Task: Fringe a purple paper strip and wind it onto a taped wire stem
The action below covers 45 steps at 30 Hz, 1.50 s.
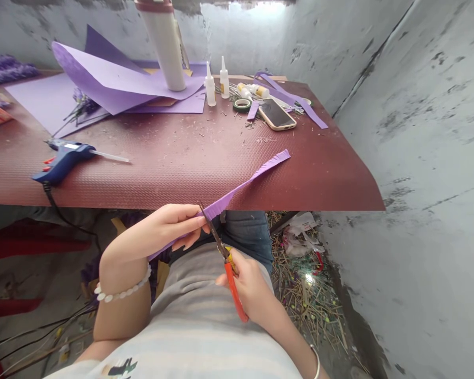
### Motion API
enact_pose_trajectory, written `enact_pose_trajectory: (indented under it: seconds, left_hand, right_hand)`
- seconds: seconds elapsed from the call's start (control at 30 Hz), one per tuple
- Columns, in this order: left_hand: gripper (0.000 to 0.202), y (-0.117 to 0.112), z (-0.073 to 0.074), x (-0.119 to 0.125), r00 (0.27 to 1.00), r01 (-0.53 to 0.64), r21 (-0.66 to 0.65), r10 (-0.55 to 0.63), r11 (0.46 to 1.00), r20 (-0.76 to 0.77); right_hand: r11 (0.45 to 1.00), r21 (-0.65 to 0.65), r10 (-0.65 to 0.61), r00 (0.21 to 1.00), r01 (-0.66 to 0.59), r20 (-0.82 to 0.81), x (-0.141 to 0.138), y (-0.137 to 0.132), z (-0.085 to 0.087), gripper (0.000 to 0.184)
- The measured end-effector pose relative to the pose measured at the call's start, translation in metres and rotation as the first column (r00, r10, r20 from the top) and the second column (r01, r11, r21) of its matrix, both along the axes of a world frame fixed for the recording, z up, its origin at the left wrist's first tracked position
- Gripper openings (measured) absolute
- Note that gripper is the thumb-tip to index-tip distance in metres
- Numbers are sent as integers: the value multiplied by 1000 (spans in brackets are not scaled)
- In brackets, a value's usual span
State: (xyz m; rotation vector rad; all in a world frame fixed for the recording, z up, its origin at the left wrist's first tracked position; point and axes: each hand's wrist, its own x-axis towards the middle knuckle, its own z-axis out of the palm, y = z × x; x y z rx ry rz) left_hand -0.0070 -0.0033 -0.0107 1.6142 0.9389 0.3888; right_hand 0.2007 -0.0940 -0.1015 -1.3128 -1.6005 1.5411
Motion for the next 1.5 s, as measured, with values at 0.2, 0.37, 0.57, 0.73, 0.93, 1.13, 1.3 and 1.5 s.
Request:
enact_pose_trajectory:
  seconds: [0.2, 0.37, 0.57, 0.73, 0.93, 1.13, 1.3, 1.5]
  left_hand:
    - [30, -2, 3, 2, 998, -31, 66, 35, 997, -50]
    - [34, -1, 2, 1, 998, -58, 2, 58, 998, -30]
    - [31, 2, 1, 2, 998, -64, -29, 63, 998, -30]
    - [33, 6, -2, 1, 998, -69, -74, 69, 995, -14]
    - [33, 9, -2, 1, 997, -74, -76, 73, 994, -9]
    - [34, 9, 2, 2, 998, -61, -30, 61, 998, -25]
    - [33, 6, 6, 0, 997, -46, 65, 50, 997, -57]
    - [28, 3, 4, -2, 994, -106, 88, 109, 991, -29]
  right_hand:
    - [1000, 3, 6, 1000, -6, -1, 1, 1, -1, 28]
    - [999, -29, 21, 997, -24, -74, 1, 3, 0, 47]
    - [999, -35, 16, 993, -20, -121, 1, 7, 0, 55]
    - [998, -52, 31, 994, -37, -105, 3, 8, -5, 50]
    - [998, -34, 54, 996, -56, -71, 5, 12, -5, 43]
    - [996, -88, 5, 994, -15, -108, 5, 11, -17, 50]
    - [999, -38, -6, 992, 1, -124, 5, 12, -18, 68]
    - [1000, 16, 21, 988, -23, 150, 6, 15, 2, 50]
